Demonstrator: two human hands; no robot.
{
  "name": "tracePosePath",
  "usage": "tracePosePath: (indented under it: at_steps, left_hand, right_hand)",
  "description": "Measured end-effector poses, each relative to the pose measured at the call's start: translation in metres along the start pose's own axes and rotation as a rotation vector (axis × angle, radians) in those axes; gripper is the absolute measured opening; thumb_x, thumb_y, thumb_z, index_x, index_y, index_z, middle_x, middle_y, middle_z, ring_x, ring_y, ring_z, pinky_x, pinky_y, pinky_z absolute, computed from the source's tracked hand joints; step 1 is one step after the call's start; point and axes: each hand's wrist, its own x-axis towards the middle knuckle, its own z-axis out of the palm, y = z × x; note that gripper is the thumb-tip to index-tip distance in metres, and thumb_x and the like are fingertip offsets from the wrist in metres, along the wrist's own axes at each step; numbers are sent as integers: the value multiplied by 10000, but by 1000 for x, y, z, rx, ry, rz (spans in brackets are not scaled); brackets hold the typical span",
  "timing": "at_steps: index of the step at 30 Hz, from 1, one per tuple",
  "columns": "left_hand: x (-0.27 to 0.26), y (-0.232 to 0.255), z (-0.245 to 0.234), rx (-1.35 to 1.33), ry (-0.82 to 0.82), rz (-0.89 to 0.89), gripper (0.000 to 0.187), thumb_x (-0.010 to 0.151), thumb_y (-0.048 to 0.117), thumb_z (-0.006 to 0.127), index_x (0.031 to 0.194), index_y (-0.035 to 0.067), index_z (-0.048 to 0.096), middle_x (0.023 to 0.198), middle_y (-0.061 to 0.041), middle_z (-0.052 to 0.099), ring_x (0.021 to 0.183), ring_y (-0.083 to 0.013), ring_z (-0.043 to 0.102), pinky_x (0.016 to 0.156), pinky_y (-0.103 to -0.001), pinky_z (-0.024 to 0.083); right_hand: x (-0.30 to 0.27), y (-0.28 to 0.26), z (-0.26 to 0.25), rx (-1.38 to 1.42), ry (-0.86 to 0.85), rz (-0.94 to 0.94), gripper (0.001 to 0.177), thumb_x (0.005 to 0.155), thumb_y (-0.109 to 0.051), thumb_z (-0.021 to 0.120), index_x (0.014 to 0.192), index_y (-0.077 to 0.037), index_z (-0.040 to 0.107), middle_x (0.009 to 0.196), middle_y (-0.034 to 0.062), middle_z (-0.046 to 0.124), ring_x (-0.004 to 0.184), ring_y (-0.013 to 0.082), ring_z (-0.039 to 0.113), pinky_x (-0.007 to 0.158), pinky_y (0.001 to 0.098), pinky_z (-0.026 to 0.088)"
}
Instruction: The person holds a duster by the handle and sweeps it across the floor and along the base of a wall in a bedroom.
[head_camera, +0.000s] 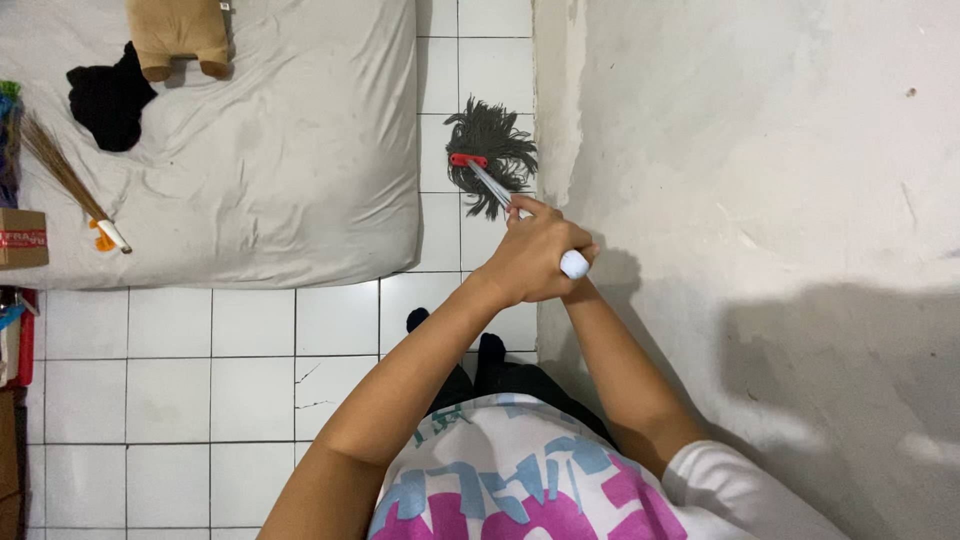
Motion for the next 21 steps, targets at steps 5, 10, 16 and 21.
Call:
tracePosePath:
  at_steps: [5,10,16,21]
  left_hand:
    - [2,-57,17,-160,213,116,224,923,183,637,771,28,695,741,-151,695,730,-358,677,700,-486,516]
    - [-13,-78,9,-98,258,55,179,927,170,651,840,26,711,700,-159,671,691,-375,651,695,-508,503]
    - [-2,-43,-70,-210,183,-80,381,956,293,598,637,86,625,542,-87,604,492,-255,583,537,-393,494]
    - [-9,-18,-117,-255,332,2,356,894,254,668,655,29,531,537,-92,492,508,-210,450,537,-391,422]
  right_hand:
    - [50,19,4,-1129,10,-450,281,1017,-201,680,1205,4,638,1181,138,659,1098,215,630,956,342,517]
    - [93,29,1,-1306,-150,85,145,1013,-178,661,1070,-46,643,967,151,676,905,250,624,873,390,515]
    - [82,4,56,-199,-364,-139,275,943,-223,688,1057,7,591,1029,116,651,999,233,635,941,399,511]
    - [73,3,78,-1149,-269,-395,137,918,-105,675,1005,-8,631,908,73,683,901,216,665,836,368,525]
